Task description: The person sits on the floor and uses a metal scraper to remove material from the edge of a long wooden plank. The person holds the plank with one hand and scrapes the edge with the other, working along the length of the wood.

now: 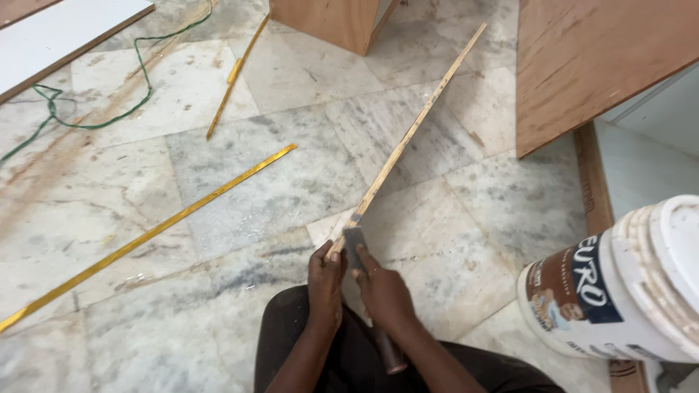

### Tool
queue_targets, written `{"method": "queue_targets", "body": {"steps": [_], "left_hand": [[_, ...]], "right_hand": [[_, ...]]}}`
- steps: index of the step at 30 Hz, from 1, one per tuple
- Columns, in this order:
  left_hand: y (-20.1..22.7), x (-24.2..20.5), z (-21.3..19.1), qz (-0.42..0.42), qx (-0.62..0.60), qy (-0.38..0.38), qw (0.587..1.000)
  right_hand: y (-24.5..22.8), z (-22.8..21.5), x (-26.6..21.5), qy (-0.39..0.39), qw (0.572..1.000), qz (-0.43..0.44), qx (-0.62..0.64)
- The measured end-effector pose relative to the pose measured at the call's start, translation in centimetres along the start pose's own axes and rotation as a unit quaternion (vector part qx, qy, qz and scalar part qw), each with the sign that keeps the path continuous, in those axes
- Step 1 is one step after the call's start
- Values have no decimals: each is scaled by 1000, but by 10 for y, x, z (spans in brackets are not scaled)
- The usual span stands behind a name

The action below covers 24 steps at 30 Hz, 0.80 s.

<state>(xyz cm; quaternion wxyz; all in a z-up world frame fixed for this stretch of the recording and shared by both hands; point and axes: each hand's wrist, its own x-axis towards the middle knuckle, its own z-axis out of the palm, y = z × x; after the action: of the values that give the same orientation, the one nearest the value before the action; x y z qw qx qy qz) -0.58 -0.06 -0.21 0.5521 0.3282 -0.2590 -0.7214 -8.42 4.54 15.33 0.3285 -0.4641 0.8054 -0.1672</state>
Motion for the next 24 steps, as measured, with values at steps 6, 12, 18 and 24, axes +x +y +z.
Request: {"method": "queue_targets", "body": {"steps": [6, 12, 18, 24], "left_hand": [[6, -1, 0, 7, 40, 10, 999], [0, -4, -1, 11, 54, 31, 998], [-8, -2, -4, 37, 58, 27, 997], [-2, -2, 1, -12, 149, 50, 988]], "right_hand": [[2, -1, 1, 1, 1000, -13, 12], [-4, -6, 16, 28, 1000, 7, 0], [-1, 4, 15, 11, 999, 3, 50], [20, 16, 25, 42, 995, -78, 40]]}}
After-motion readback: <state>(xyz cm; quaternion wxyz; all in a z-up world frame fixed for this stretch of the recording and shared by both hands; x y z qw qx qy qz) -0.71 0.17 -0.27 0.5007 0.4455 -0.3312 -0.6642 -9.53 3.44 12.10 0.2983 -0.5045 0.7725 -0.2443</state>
